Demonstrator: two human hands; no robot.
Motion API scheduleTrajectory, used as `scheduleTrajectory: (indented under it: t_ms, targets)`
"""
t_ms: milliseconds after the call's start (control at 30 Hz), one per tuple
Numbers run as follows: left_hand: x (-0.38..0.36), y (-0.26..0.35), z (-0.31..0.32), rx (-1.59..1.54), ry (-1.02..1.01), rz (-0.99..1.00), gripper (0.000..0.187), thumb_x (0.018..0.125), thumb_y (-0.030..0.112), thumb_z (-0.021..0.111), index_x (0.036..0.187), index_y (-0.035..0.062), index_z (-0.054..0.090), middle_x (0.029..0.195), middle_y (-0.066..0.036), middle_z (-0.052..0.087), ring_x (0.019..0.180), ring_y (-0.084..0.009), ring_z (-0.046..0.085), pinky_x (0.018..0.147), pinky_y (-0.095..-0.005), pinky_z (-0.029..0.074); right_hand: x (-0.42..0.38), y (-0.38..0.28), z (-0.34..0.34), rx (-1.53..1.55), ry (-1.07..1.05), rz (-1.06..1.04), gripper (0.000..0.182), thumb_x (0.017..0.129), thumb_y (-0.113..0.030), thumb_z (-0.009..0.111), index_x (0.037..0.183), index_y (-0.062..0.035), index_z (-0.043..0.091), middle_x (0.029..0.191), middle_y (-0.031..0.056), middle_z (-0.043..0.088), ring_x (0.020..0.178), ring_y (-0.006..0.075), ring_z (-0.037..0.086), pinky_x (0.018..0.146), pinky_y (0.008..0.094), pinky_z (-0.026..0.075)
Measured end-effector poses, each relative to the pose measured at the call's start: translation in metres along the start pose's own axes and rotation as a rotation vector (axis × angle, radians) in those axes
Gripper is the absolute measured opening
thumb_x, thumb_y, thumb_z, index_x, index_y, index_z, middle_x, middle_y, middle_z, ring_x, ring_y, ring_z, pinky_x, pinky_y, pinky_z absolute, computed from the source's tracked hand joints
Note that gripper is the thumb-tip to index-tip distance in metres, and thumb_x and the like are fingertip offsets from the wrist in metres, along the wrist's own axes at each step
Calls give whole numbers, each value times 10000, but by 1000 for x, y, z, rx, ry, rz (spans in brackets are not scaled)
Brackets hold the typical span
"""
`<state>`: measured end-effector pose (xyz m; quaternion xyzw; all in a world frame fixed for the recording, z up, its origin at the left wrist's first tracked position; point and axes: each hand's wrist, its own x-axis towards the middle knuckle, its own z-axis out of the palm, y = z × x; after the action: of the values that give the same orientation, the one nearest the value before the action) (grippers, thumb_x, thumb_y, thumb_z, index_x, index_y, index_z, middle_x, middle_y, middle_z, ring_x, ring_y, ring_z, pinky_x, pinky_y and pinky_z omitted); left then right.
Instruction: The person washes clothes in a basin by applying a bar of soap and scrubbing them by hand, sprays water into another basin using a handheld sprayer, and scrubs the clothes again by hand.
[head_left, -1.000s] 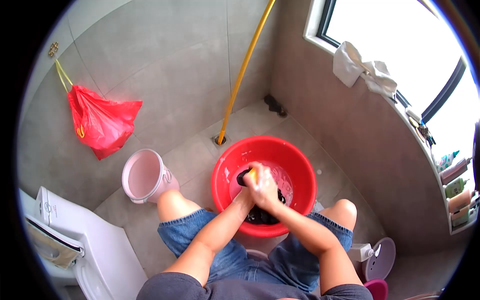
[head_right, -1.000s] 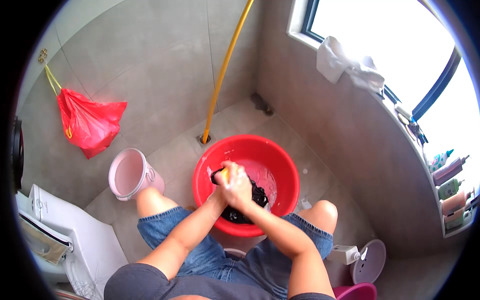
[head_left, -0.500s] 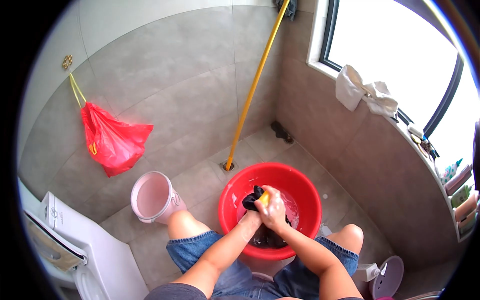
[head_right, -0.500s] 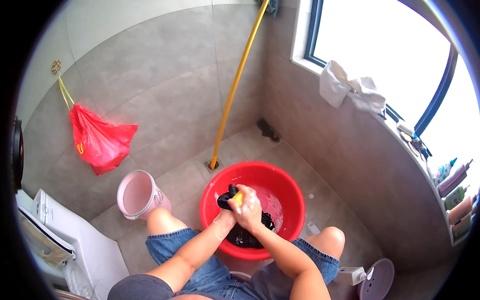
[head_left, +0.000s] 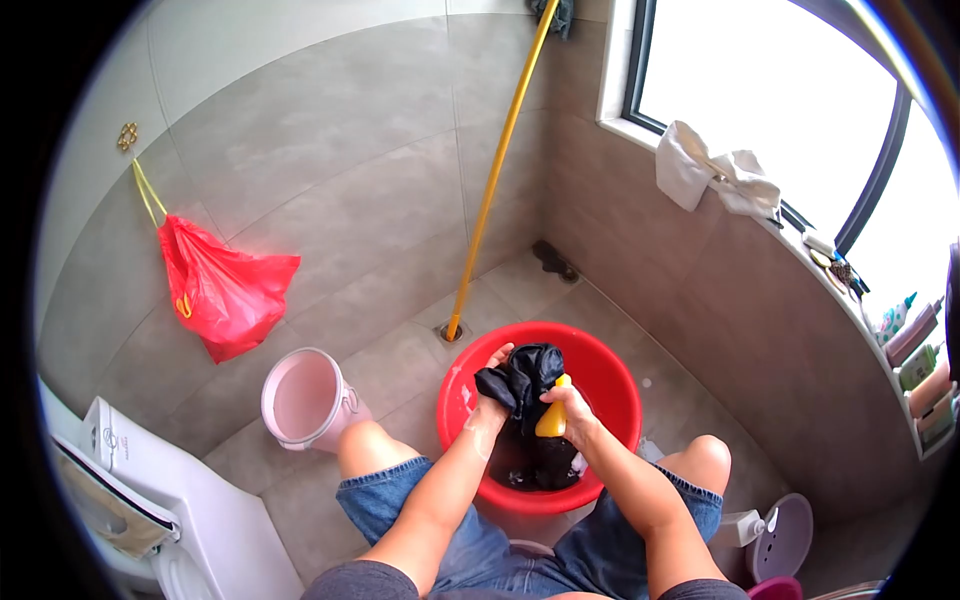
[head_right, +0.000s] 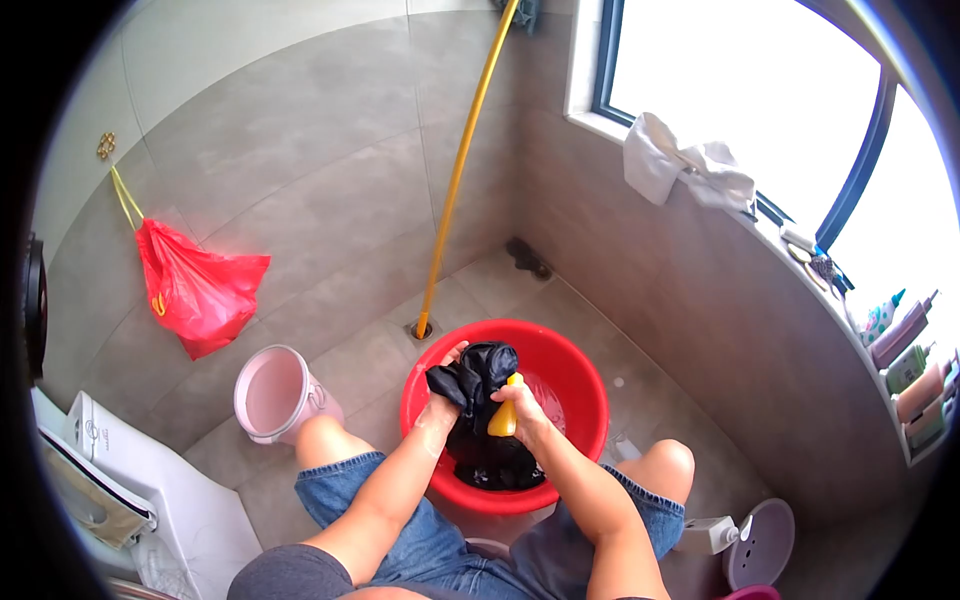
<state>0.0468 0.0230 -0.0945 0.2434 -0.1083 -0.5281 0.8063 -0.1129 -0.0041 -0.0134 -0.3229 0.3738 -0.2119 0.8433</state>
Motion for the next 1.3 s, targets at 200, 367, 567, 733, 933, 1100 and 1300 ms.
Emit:
scheduleTrajectory:
  t_ms: [200, 367, 567, 733, 933, 1100, 1300]
  targets:
    - [-27, -21, -14, 73, -50, -228, 391, 948, 406, 433, 1204, 133, 544, 1095, -51, 599, 1021, -177, 566, 946, -333, 440, -9, -6, 23, -459, -2, -556, 478, 675, -70, 618, 1135, -30, 498, 957, 134, 594, 881, 331, 606, 780, 420, 503]
    - [-31, -18, 6, -382, -305, -276, 433, 955, 457, 400, 1213, 130, 519, 1192, -67, 564, 1137, -206, 513, 1014, -355, 384, -33, 26, 47, -1670, 48, -1112, 660, 735, -455, 703, 1192, -30, 488, 990, 177, 546, 929, 336, 541, 807, 422, 434]
    - [-31, -29, 30, -457, -227, -164, 402, 947, 442, 388, 1187, 142, 504, 1223, -55, 523, 1192, -213, 460, 1051, -378, 328, 39, 6, -2, -731, 360, -565, 556, 893, -529, 465, 1194, -63, 501, 1099, 233, 568, 1082, 380, 532, 906, 442, 408]
    - [-38, -18, 45, -452, -143, -154, 322, 909, 390, 444, 1089, 145, 549, 1101, -42, 558, 1108, -213, 506, 975, -402, 373, -13, 48, 29, -1136, 383, -837, 541, 909, -420, 501, 1315, -78, 397, 1353, 298, 377, 1218, 434, 433, 1008, 463, 385]
    - [-51, -10, 72, -469, 172, -134, 228, 862, 329, 512, 970, 150, 603, 955, -27, 600, 1007, -214, 562, 884, -431, 427, 33, 31, -8, -957, 271, -805, 417, 949, -281, 458, 1261, -7, 419, 1169, 284, 513, 1113, 436, 494, 930, 465, 415]
    - [-44, -8, 49, -450, -120, -229, 285, 903, 345, 475, 1066, 134, 576, 1052, -48, 587, 1044, -221, 553, 930, -423, 419, -14, 40, 42, -1259, 412, -835, 453, 917, -279, 492, 1256, 15, 431, 1255, 272, 439, 1177, 417, 444, 995, 442, 382]
    - [-35, -8, 34, -448, -290, -252, 357, 952, 365, 431, 1181, 115, 543, 1168, -73, 573, 1088, -229, 543, 986, -413, 409, 24, 24, 1, -1028, 361, -932, 473, 903, -366, 549, 1232, -35, 472, 1153, 242, 522, 1117, 384, 497, 922, 429, 431]
